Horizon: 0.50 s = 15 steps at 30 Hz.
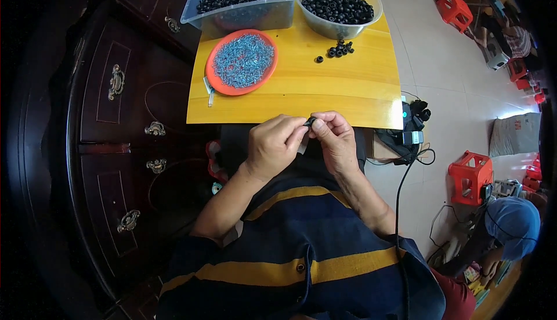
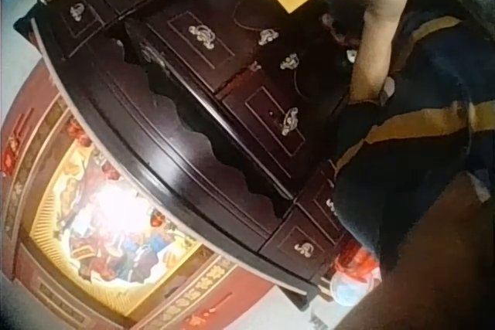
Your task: The person assembles small black plastic components by hand, inserting blue beads into them.
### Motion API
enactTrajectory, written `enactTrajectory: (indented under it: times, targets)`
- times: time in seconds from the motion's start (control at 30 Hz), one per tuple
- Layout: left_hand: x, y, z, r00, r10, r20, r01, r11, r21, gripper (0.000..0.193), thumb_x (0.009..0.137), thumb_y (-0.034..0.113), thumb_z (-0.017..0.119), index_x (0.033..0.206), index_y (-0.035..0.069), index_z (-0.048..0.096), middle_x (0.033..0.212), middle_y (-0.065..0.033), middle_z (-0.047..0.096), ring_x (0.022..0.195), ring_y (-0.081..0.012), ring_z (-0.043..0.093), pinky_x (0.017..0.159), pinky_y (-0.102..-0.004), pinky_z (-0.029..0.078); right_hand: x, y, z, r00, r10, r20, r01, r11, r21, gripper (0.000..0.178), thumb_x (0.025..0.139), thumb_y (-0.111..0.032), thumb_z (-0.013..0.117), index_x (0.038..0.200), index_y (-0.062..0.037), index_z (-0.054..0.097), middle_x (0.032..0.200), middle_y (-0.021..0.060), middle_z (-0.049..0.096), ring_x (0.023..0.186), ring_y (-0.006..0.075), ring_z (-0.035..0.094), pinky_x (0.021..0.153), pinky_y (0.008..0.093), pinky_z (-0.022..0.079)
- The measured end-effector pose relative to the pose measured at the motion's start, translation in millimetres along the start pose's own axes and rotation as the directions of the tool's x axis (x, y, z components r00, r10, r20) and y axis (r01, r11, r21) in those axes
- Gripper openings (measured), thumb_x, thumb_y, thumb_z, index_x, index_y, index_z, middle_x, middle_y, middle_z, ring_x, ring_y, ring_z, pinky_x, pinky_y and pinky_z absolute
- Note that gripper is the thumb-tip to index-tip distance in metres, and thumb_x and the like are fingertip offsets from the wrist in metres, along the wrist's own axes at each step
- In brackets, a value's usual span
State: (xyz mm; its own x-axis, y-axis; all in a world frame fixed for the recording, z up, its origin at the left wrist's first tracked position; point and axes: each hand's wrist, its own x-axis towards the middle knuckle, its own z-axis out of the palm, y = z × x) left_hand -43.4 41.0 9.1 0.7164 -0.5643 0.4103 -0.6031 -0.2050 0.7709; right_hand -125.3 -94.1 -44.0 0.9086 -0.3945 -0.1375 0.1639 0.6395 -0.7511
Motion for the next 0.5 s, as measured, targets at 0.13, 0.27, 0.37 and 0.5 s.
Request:
enactTrajectory:
  times: [0.13, 0.27, 0.37, 0.5]
  targets:
    - [5, -7, -2, 0.927, 0.37, 0.058, -0.368, 0.872, 0.324, 0.02, 0.077, 0.001, 0.072, 0.096, 0.004, 0.069, 0.081, -0.0073, 0.066, 0.072, -0.0241, 0.069, 0.062, -0.0347, 0.055, 1, -1, -2, 1.0, 0.027, 0.004, -0.027, 0.999, 0.031, 0.013, 0.094, -0.008, 0.069, 0.105, -0.0023, 0.067, 0.09, 0.0039, 0.069, 0.079, 0.0114, 0.063, 0.078, 0.025, 0.052]
    - [4, -11, -1, 0.904, 0.423, 0.064, -0.421, 0.854, 0.306, 0.022, 0.077, 0.0, 0.071, 0.098, 0.004, 0.069, 0.086, -0.0068, 0.066, 0.072, -0.0237, 0.069, 0.062, -0.0336, 0.055, 1, 0, -2, 0.998, 0.066, 0.015, -0.067, 0.993, 0.092, 0.012, 0.094, -0.008, 0.069, 0.105, -0.0024, 0.067, 0.092, 0.0041, 0.069, 0.08, 0.0113, 0.063, 0.078, 0.0252, 0.051]
    - [1, -8, 4, 0.93, 0.363, 0.06, -0.365, 0.887, 0.282, 0.023, 0.076, -0.003, 0.073, 0.098, 0.003, 0.07, 0.09, -0.0084, 0.067, 0.075, -0.0256, 0.069, 0.065, -0.0341, 0.055, 1, 3, -3, 0.996, 0.085, 0.003, -0.084, 0.976, 0.203, 0.012, 0.094, -0.008, 0.069, 0.105, -0.0023, 0.067, 0.092, 0.0041, 0.069, 0.082, 0.0114, 0.062, 0.079, 0.0261, 0.051]
    - [-5, -5, 13, 0.966, 0.257, 0.024, -0.255, 0.941, 0.221, 0.022, 0.078, -0.003, 0.074, 0.1, 0.001, 0.071, 0.092, -0.0125, 0.068, 0.08, -0.0276, 0.07, 0.069, -0.0335, 0.056, 2, 2, -4, 0.996, 0.083, -0.035, -0.073, 0.972, 0.226, 0.012, 0.094, -0.007, 0.069, 0.105, -0.0025, 0.067, 0.093, 0.004, 0.068, 0.083, 0.0117, 0.062, 0.08, 0.0269, 0.051]
